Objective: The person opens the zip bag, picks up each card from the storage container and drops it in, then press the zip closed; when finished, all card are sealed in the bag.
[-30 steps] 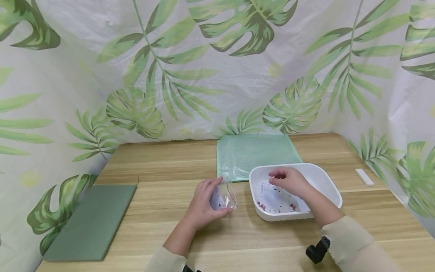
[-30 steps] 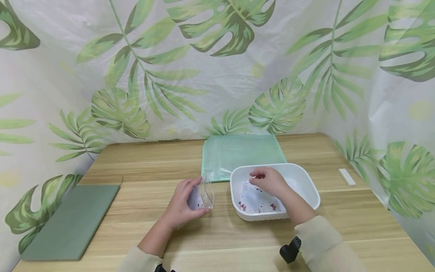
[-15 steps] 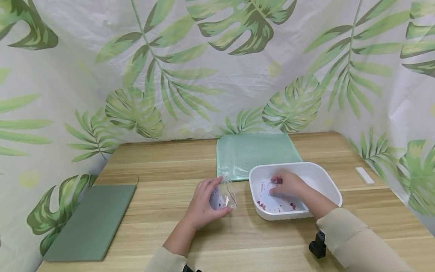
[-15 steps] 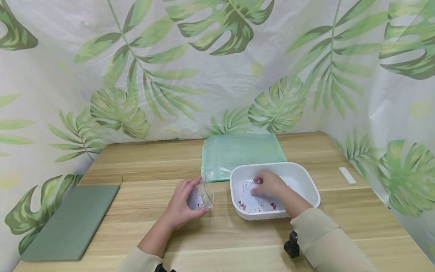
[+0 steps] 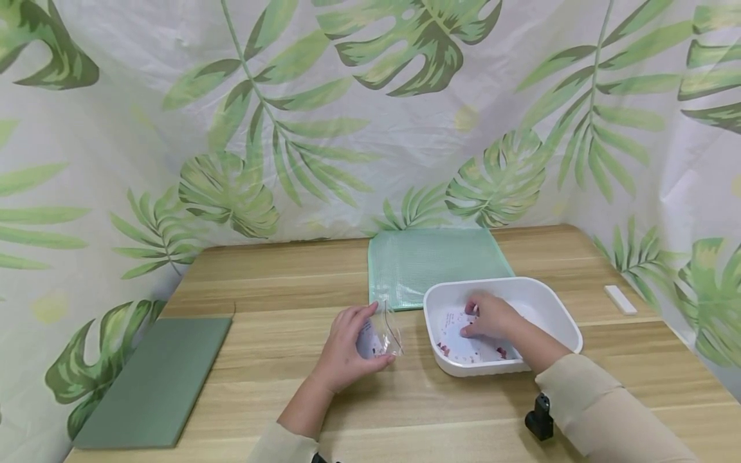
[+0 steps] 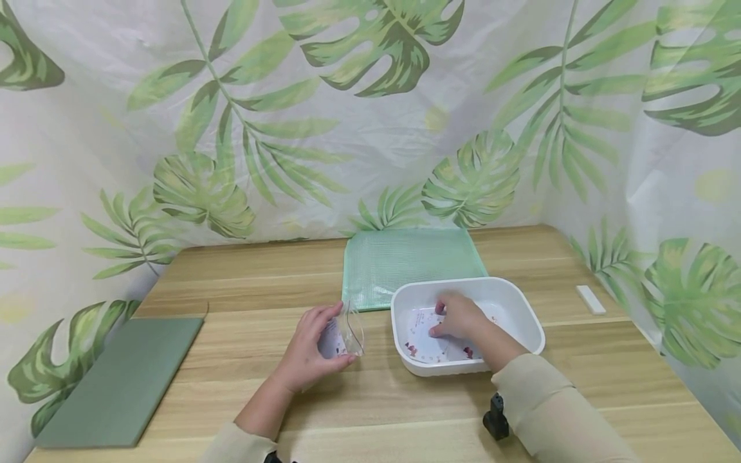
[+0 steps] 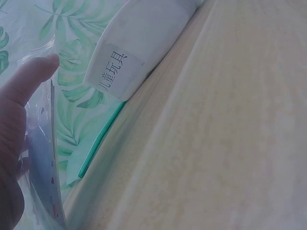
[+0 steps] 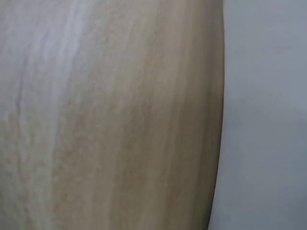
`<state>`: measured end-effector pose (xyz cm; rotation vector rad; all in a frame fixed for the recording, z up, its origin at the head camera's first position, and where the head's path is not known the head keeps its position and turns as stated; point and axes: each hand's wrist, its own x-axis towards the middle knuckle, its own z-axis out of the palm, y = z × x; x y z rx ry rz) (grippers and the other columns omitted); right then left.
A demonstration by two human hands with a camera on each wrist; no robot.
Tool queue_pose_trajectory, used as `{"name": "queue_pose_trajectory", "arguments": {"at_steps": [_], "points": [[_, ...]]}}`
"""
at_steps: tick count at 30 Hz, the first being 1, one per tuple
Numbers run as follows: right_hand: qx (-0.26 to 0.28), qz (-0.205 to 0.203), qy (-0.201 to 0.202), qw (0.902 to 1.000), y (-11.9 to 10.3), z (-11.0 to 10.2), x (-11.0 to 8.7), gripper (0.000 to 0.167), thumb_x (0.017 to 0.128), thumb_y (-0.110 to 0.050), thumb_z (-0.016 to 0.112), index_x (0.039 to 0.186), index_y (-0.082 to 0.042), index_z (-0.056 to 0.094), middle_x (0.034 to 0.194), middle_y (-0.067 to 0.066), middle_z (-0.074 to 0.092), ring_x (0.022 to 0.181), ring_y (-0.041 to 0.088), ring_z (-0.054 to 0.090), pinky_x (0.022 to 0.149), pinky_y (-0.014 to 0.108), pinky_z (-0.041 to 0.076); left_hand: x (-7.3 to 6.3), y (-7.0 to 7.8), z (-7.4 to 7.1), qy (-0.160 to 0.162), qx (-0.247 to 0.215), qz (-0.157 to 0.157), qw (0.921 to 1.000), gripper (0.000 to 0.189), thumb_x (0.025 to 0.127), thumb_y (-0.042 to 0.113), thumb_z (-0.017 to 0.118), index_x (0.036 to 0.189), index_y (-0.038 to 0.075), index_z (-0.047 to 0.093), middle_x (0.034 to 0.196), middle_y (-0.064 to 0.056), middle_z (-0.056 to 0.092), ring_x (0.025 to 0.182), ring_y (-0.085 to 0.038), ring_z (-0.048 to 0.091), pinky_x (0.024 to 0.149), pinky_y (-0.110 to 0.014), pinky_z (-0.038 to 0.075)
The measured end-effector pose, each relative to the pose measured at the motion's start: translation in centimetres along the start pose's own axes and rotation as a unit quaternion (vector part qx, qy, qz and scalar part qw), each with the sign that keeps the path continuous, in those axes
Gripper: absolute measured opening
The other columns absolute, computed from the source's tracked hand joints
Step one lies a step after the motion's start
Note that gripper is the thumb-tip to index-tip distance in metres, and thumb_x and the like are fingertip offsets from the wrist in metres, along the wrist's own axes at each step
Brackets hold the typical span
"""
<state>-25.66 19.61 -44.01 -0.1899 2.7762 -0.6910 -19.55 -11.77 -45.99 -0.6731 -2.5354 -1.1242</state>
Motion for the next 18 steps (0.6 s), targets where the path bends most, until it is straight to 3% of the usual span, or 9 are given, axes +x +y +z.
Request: {"name": "queue_pose_trajectory", "arguments": {"at_steps": [11, 18], "points": [[0.073, 0.027, 0.018, 0.9968, -0.4, -2.2, -1.1, 0.021, 0.087, -0.019, 0.073, 0.104, -0.007, 0.070, 0.097, 0.007, 0.065, 0.088, 0.021, 0.056, 0.076, 0.033, 0.047, 0.0, 0.0, 0.0, -0.001, 0.003, -0.001, 1.0000, 0.092, 0.063, 0.039, 0.086, 0.144, 0.017, 0.048, 0.130, -0.007, 0.056, 0.123, -0.026, 0.048, 0.100, -0.048, 0.045], [0.124, 0.008, 0.029, 0.9918, -0.4, -4.8, -3.1, 0.026, 0.091, -0.027, 0.067, 0.109, -0.008, 0.070, 0.099, 0.007, 0.068, 0.092, 0.021, 0.059, 0.076, 0.032, 0.048, -0.1, 0.0, 0.0, -0.003, 0.001, -0.006, 1.0000, 0.092, 0.063, 0.039, 0.086, 0.144, 0.018, 0.048, 0.130, -0.006, 0.055, 0.123, -0.025, 0.048, 0.099, -0.048, 0.045]]}}
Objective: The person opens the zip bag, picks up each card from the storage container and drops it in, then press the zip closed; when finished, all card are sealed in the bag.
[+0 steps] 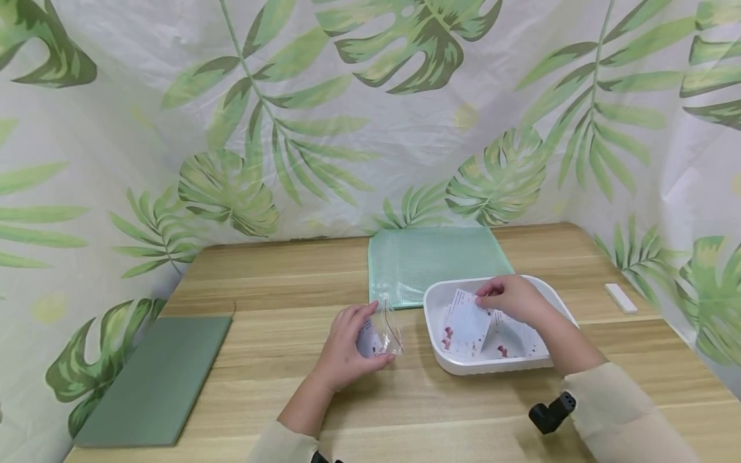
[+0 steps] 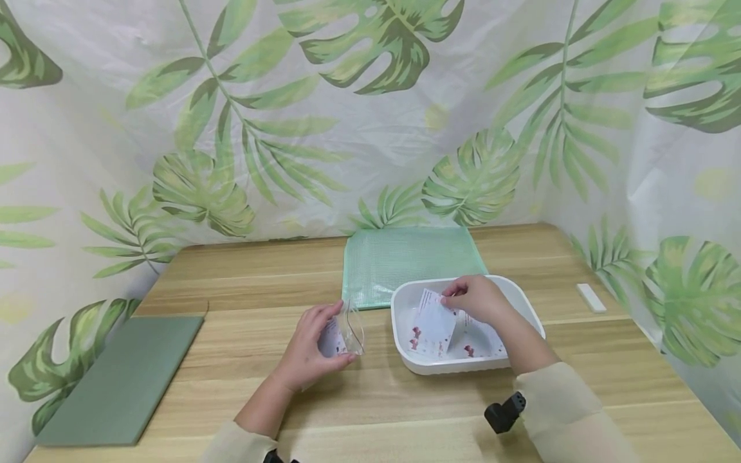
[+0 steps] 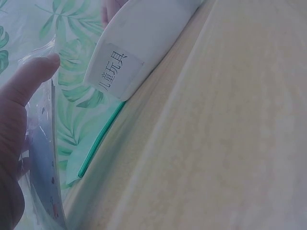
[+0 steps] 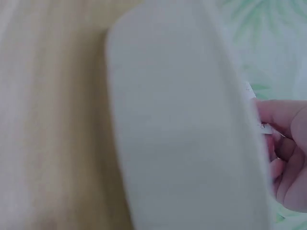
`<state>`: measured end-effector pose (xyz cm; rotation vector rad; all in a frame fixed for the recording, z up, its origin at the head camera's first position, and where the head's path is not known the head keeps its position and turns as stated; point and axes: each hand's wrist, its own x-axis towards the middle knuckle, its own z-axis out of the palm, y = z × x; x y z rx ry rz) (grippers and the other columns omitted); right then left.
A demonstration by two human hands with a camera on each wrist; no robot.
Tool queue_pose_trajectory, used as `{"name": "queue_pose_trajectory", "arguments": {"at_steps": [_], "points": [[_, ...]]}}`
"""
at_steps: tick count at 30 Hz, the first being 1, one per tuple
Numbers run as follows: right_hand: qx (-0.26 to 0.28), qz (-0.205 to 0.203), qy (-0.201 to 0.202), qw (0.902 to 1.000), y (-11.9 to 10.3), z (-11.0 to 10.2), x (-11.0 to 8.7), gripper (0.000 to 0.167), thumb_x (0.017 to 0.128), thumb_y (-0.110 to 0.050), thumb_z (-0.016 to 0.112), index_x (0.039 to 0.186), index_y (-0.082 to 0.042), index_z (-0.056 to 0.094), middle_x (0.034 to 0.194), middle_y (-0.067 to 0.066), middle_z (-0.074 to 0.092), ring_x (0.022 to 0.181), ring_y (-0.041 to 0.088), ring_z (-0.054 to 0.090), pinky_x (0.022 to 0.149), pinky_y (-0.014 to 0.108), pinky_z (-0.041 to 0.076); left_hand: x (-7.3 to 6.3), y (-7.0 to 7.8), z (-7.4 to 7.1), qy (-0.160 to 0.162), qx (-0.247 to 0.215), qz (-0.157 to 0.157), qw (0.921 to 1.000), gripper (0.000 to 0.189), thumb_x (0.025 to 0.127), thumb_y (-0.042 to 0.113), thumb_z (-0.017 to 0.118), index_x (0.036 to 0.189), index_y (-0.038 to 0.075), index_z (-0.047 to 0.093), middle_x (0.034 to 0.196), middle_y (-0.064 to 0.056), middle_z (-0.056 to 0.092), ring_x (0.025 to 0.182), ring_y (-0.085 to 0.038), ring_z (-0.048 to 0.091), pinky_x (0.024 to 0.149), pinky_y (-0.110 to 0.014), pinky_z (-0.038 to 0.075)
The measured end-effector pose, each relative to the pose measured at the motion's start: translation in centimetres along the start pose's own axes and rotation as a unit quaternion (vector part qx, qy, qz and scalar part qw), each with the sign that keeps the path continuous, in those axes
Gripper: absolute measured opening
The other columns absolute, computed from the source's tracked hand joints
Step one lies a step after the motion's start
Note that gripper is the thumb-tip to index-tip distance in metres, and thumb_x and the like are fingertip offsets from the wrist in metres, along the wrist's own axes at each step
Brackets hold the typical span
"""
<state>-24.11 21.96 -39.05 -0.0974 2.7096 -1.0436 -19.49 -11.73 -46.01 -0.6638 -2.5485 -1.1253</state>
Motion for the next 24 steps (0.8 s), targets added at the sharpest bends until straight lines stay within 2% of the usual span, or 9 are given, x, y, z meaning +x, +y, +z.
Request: {"name": "queue_pose_trajectory", "arguments": {"at_steps": [4, 7, 11, 15, 18, 24], "points": [[0.053, -0.005, 0.026, 0.9982, -0.3, -1.0, -1.1, 0.032, 0.092, -0.028, 0.065, 0.114, -0.005, 0.067, 0.095, 0.007, 0.068, 0.084, 0.020, 0.059, 0.072, 0.031, 0.050, 0.1, 0.0, 0.0, 0.000, 0.000, 0.000, 1.0000, 0.092, 0.063, 0.039, 0.086, 0.144, 0.018, 0.048, 0.130, -0.007, 0.056, 0.123, -0.025, 0.048, 0.100, -0.049, 0.045], [0.109, -0.014, 0.044, 0.9930, -0.4, -1.2, -1.9, 0.034, 0.093, -0.025, 0.065, 0.115, 0.001, 0.065, 0.091, 0.005, 0.068, 0.077, 0.018, 0.059, 0.070, 0.029, 0.053, 0.1, 0.0, 0.0, 0.000, 0.003, -0.001, 1.0000, 0.092, 0.063, 0.039, 0.086, 0.144, 0.017, 0.048, 0.130, -0.007, 0.056, 0.123, -0.025, 0.048, 0.100, -0.049, 0.045], [0.177, -0.032, 0.070, 0.9812, -0.3, -0.9, -2.9, 0.036, 0.093, -0.020, 0.064, 0.121, 0.004, 0.062, 0.088, -0.001, 0.069, 0.074, 0.013, 0.061, 0.070, 0.025, 0.055, 0.0, -0.1, 0.0, -0.001, 0.003, -0.005, 1.0000, 0.092, 0.063, 0.040, 0.086, 0.144, 0.017, 0.048, 0.130, -0.007, 0.055, 0.123, -0.025, 0.048, 0.101, -0.049, 0.045], [0.227, -0.068, 0.094, 0.9669, -0.5, 0.0, -3.4, 0.041, 0.092, -0.014, 0.065, 0.128, 0.006, 0.058, 0.080, -0.009, 0.066, 0.069, 0.008, 0.062, 0.069, 0.023, 0.056, 0.0, -0.1, 0.1, 0.000, 0.004, -0.006, 1.0000, 0.093, 0.063, 0.040, 0.086, 0.144, 0.017, 0.048, 0.130, -0.007, 0.056, 0.123, -0.025, 0.048, 0.100, -0.049, 0.045], [0.249, -0.086, 0.101, 0.9593, -1.1, 1.0, -3.6, 0.043, 0.091, -0.011, 0.066, 0.129, 0.007, 0.058, 0.076, -0.012, 0.065, 0.067, 0.006, 0.062, 0.069, 0.022, 0.056, 0.0, 0.0, 0.1, 0.000, 0.007, -0.006, 1.0000, 0.093, 0.063, 0.040, 0.086, 0.144, 0.017, 0.048, 0.131, -0.007, 0.056, 0.123, -0.025, 0.048, 0.100, -0.048, 0.045], [0.250, -0.080, 0.113, 0.9583, -2.6, 2.8, -4.0, 0.038, 0.089, -0.013, 0.069, 0.124, 0.003, 0.064, 0.077, -0.007, 0.067, 0.066, 0.007, 0.062, 0.068, 0.022, 0.055, 0.2, 0.0, 0.3, 0.000, 0.010, -0.008, 0.9999, 0.093, 0.063, 0.042, 0.086, 0.144, 0.016, 0.048, 0.131, -0.006, 0.056, 0.122, -0.024, 0.048, 0.099, -0.048, 0.045]]}}
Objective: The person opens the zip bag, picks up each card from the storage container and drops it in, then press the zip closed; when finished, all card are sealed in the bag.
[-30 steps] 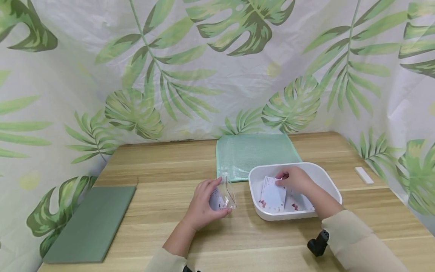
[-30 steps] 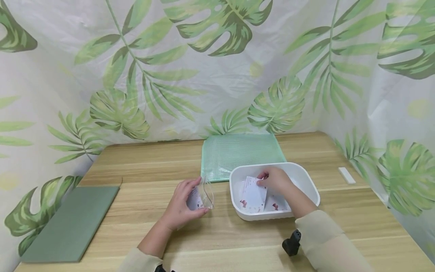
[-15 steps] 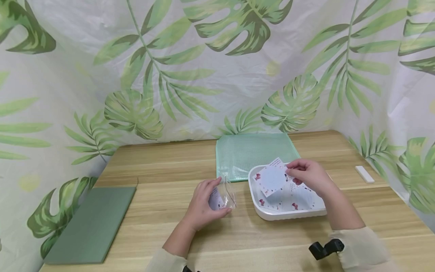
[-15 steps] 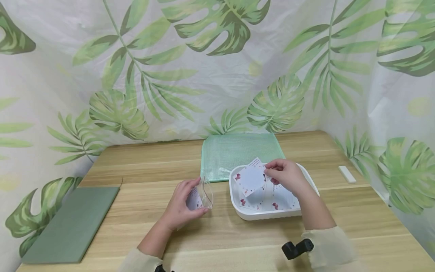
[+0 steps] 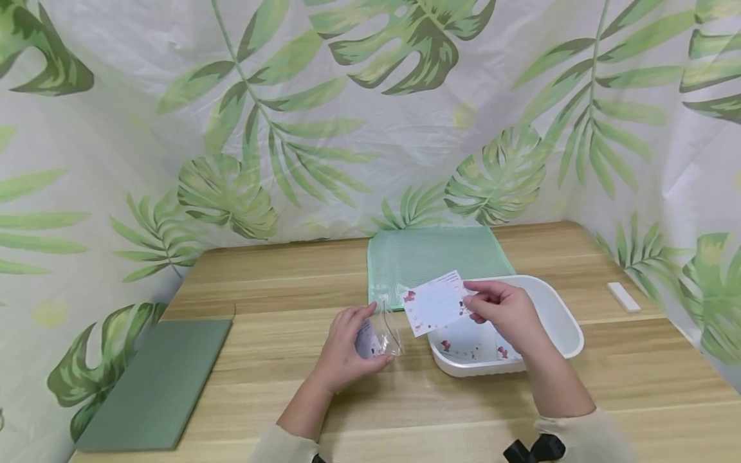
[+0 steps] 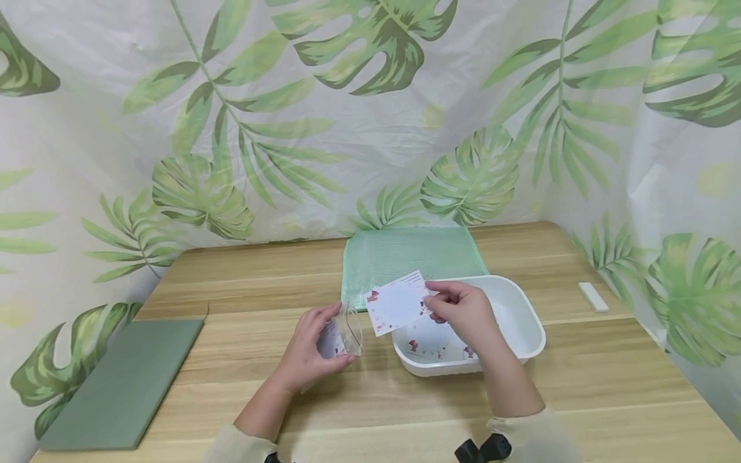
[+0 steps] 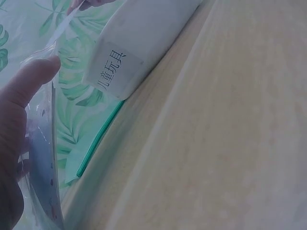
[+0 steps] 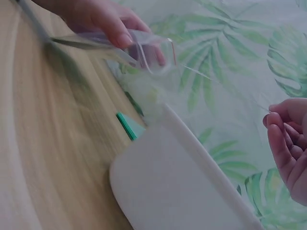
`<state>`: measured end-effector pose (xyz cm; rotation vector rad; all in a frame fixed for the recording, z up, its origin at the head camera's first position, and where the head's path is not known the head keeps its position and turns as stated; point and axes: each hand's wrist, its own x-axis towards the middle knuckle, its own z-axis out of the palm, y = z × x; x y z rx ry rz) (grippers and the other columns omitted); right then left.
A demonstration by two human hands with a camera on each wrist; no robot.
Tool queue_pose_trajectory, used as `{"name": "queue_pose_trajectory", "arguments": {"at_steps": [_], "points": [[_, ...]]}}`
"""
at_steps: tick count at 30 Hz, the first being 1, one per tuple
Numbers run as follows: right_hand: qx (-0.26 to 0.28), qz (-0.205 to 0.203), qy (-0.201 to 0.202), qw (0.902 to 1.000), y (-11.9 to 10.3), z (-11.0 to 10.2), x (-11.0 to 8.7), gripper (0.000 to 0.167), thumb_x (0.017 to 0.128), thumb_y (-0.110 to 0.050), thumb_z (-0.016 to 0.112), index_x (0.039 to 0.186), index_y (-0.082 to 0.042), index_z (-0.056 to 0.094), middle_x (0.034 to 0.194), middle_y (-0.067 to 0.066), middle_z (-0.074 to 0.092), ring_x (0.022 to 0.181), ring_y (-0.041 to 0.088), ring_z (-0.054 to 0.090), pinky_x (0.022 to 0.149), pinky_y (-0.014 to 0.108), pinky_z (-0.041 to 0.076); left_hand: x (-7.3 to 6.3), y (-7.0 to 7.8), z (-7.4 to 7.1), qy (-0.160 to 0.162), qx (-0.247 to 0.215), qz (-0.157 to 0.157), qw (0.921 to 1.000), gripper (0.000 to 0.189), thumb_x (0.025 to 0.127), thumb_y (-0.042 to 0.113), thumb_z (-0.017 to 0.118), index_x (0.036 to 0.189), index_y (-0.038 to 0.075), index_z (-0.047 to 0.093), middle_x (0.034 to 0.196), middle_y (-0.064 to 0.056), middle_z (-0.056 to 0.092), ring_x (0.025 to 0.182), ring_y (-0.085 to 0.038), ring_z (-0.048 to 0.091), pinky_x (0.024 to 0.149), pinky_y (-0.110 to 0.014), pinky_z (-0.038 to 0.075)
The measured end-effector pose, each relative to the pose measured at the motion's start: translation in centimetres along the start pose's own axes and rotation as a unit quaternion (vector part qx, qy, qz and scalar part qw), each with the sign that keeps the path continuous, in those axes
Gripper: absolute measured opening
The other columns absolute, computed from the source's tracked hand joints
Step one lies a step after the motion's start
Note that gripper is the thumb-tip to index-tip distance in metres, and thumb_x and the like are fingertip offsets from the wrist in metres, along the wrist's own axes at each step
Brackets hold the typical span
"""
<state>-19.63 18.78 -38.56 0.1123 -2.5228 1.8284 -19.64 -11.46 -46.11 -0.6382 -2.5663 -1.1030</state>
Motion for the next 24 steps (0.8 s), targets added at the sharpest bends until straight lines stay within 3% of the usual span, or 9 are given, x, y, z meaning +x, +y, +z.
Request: {"name": "queue_pose_trajectory", "arguments": {"at_steps": [9, 19, 24], "points": [[-0.021, 0.015, -0.008, 0.9996, -0.7, 2.4, -0.5, 0.033, 0.087, -0.010, 0.069, 0.118, 0.002, 0.068, 0.078, 0.001, 0.069, 0.064, 0.010, 0.061, 0.066, 0.023, 0.054, 0.0, 0.0, 0.0, -0.002, 0.011, 0.003, 0.9999, 0.097, 0.060, 0.040, 0.088, 0.144, 0.014, 0.048, 0.131, -0.009, 0.056, 0.122, -0.028, 0.048, 0.102, -0.050, 0.043], [-0.017, 0.018, 0.000, 0.9997, -0.4, 3.1, -0.4, 0.034, 0.088, -0.011, 0.069, 0.120, 0.001, 0.068, 0.081, 0.004, 0.070, 0.066, 0.009, 0.063, 0.067, 0.022, 0.054, 0.1, 0.1, 0.1, -0.006, 0.025, 0.022, 0.9994, 0.097, 0.059, 0.041, 0.088, 0.144, 0.013, 0.049, 0.131, -0.009, 0.056, 0.122, -0.029, 0.048, 0.102, -0.050, 0.042], [-0.015, 0.021, -0.014, 0.9996, -0.2, 3.6, -0.5, 0.035, 0.088, -0.011, 0.070, 0.121, -0.001, 0.067, 0.084, 0.005, 0.071, 0.068, 0.010, 0.064, 0.069, 0.021, 0.054, 0.1, 0.2, 0.1, 0.003, 0.016, 0.002, 0.9999, 0.098, 0.060, 0.042, 0.087, 0.144, 0.012, 0.048, 0.129, -0.009, 0.056, 0.123, -0.029, 0.047, 0.102, -0.051, 0.043]]}}
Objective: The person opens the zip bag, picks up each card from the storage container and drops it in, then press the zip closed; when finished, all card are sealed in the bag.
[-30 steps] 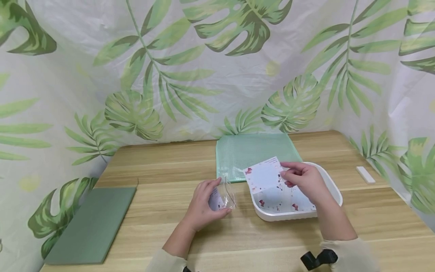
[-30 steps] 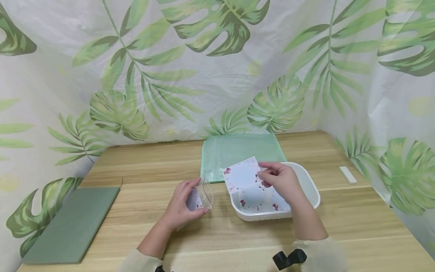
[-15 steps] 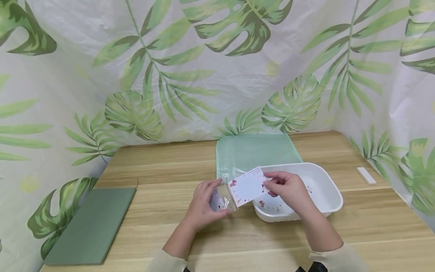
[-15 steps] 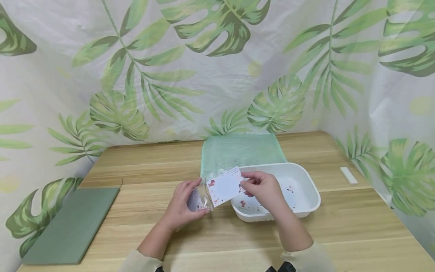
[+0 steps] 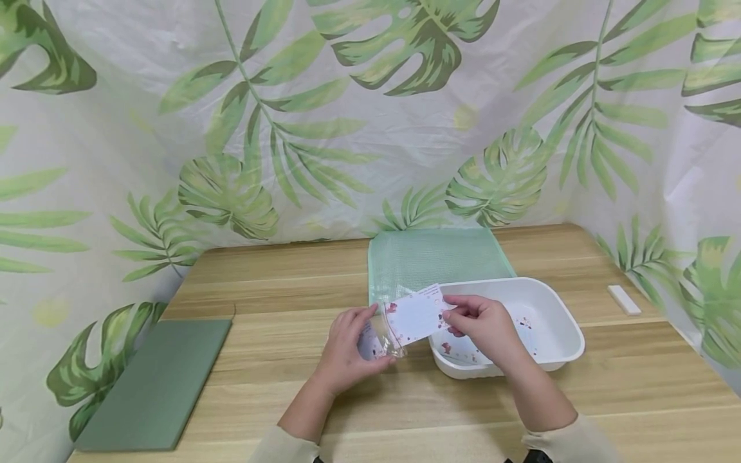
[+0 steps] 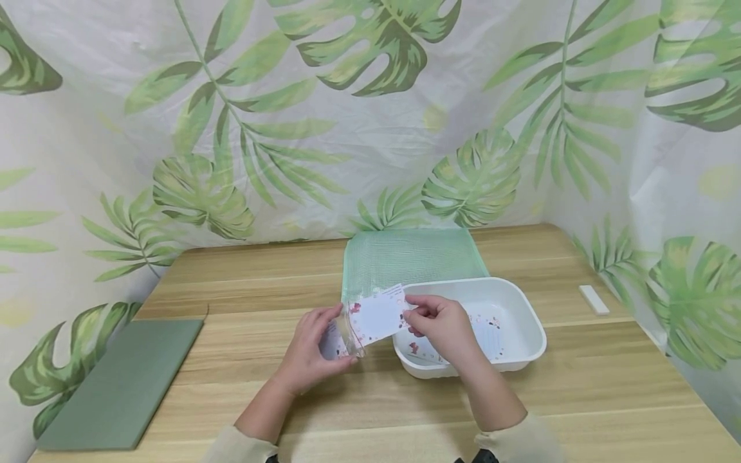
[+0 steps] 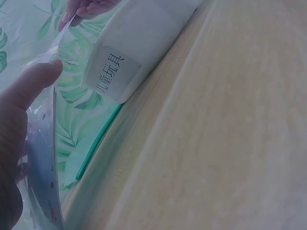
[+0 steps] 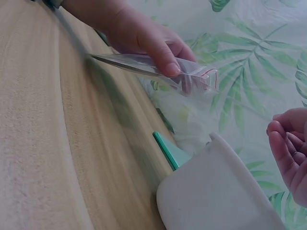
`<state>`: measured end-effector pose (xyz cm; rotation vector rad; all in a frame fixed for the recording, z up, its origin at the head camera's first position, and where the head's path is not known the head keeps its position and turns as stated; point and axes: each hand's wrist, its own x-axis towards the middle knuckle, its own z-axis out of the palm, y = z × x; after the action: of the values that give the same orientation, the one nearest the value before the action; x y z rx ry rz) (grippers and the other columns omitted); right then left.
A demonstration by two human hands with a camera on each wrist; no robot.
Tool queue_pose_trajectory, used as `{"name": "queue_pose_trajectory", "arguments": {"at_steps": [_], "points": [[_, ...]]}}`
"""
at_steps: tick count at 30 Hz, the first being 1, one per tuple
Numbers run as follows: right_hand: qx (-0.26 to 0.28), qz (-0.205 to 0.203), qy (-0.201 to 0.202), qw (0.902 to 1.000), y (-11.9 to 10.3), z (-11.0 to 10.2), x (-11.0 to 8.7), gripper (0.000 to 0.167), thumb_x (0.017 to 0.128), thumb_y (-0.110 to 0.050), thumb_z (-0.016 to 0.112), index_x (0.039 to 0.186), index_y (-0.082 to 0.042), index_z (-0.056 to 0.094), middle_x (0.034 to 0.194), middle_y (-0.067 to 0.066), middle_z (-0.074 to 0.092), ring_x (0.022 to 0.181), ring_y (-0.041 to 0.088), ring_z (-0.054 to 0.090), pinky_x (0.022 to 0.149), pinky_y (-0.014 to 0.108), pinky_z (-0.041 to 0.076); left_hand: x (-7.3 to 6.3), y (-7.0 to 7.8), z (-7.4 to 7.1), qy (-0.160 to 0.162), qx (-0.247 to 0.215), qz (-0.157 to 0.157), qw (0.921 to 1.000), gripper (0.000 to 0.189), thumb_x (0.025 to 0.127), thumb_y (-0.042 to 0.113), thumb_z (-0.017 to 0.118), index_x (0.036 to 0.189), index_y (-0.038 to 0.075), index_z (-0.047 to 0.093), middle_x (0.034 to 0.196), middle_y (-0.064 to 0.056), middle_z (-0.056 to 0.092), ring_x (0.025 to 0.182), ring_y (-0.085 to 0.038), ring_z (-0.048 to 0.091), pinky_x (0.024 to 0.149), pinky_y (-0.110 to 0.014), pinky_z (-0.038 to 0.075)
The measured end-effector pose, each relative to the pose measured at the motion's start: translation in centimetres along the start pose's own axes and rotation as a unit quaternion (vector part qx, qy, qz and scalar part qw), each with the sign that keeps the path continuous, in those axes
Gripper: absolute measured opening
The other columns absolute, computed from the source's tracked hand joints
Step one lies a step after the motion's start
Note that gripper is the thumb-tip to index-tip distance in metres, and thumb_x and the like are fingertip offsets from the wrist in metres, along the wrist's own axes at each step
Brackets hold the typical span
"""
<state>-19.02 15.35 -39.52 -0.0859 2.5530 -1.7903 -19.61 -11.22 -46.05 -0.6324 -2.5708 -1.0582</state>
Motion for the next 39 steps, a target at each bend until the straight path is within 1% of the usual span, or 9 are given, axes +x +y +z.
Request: {"name": "queue_pose_trajectory", "arguments": {"at_steps": [5, 9, 15, 20, 23, 27, 29, 33, 39], "points": [[0.004, -0.011, -0.005, 0.9999, 0.1, 0.5, -0.1, 0.035, 0.087, -0.011, 0.070, 0.120, 0.000, 0.068, 0.084, 0.007, 0.071, 0.068, 0.010, 0.064, 0.067, 0.021, 0.055, 0.0, 0.1, -0.1, 0.006, -0.004, -0.013, 0.9999, 0.098, 0.060, 0.041, 0.088, 0.144, 0.013, 0.048, 0.129, -0.009, 0.056, 0.122, -0.028, 0.047, 0.101, -0.050, 0.043], [0.009, -0.023, -0.003, 0.9997, 0.1, 1.2, -0.3, 0.036, 0.086, -0.010, 0.071, 0.120, 0.002, 0.067, 0.084, 0.008, 0.071, 0.066, 0.007, 0.062, 0.064, 0.020, 0.053, 0.0, 0.0, 0.0, 0.002, -0.001, -0.003, 1.0000, 0.098, 0.059, 0.042, 0.088, 0.144, 0.014, 0.048, 0.129, -0.008, 0.057, 0.121, -0.027, 0.047, 0.101, -0.047, 0.042], [0.006, -0.022, 0.004, 0.9997, 0.0, 2.8, -0.6, 0.034, 0.085, -0.010, 0.072, 0.118, -0.001, 0.069, 0.084, 0.008, 0.071, 0.066, 0.006, 0.060, 0.061, 0.021, 0.052, 0.0, -0.1, 0.1, 0.003, 0.002, 0.013, 0.9999, 0.095, 0.061, 0.044, 0.086, 0.143, 0.012, 0.050, 0.128, -0.007, 0.057, 0.120, -0.026, 0.048, 0.100, -0.047, 0.042], [0.002, -0.033, -0.025, 0.9991, 0.4, 3.9, -0.7, 0.032, 0.087, -0.010, 0.070, 0.117, 0.001, 0.069, 0.085, 0.011, 0.072, 0.070, 0.014, 0.066, 0.064, 0.019, 0.054, 0.0, -0.1, 0.1, 0.009, 0.009, 0.037, 0.9992, 0.093, 0.062, 0.043, 0.086, 0.142, 0.011, 0.051, 0.127, -0.007, 0.058, 0.120, -0.026, 0.049, 0.100, -0.046, 0.041], [0.025, -0.038, -0.052, 0.9976, 0.6, 4.2, -0.7, 0.032, 0.088, -0.008, 0.068, 0.118, 0.004, 0.068, 0.084, 0.014, 0.071, 0.071, 0.020, 0.068, 0.066, 0.023, 0.057, 0.0, 0.1, 0.1, 0.014, 0.013, 0.049, 0.9986, 0.092, 0.062, 0.042, 0.086, 0.141, 0.011, 0.051, 0.126, -0.007, 0.058, 0.119, -0.026, 0.049, 0.099, -0.045, 0.042], [0.046, -0.039, -0.083, 0.9947, 0.9, 4.4, -0.5, 0.034, 0.088, -0.007, 0.068, 0.119, 0.007, 0.066, 0.080, 0.012, 0.070, 0.070, 0.017, 0.067, 0.067, 0.031, 0.059, 0.0, 0.4, 0.1, 0.017, 0.012, 0.062, 0.9979, 0.090, 0.062, 0.041, 0.085, 0.140, 0.010, 0.053, 0.125, -0.008, 0.058, 0.117, -0.026, 0.050, 0.096, -0.044, 0.043], [0.050, -0.037, -0.091, 0.9939, 0.9, 4.5, -0.5, 0.034, 0.087, -0.007, 0.069, 0.118, 0.007, 0.066, 0.078, 0.008, 0.069, 0.068, 0.014, 0.065, 0.066, 0.032, 0.059, 0.1, 0.5, 0.1, 0.016, 0.013, 0.065, 0.9976, 0.089, 0.062, 0.041, 0.085, 0.139, 0.011, 0.053, 0.124, -0.009, 0.058, 0.117, -0.026, 0.050, 0.095, -0.043, 0.044], [0.047, -0.036, -0.106, 0.9926, 0.9, 5.0, -0.2, 0.034, 0.086, -0.007, 0.070, 0.116, 0.008, 0.067, 0.076, 0.004, 0.068, 0.065, 0.009, 0.060, 0.061, 0.026, 0.055, 0.1, 0.7, 0.1, 0.015, 0.015, 0.066, 0.9976, 0.088, 0.062, 0.040, 0.085, 0.139, 0.012, 0.053, 0.123, -0.008, 0.058, 0.116, -0.025, 0.050, 0.093, -0.042, 0.045], [-0.003, -0.050, -0.113, 0.9923, 0.4, 5.7, 0.1, 0.031, 0.083, -0.009, 0.072, 0.112, 0.002, 0.071, 0.073, 0.001, 0.063, 0.061, 0.006, 0.051, 0.053, 0.020, 0.045, 0.1, 0.8, 0.1, 0.013, 0.009, 0.063, 0.9979, 0.087, 0.062, 0.038, 0.085, 0.139, 0.011, 0.054, 0.124, -0.008, 0.058, 0.116, -0.025, 0.050, 0.093, -0.042, 0.044]]}}
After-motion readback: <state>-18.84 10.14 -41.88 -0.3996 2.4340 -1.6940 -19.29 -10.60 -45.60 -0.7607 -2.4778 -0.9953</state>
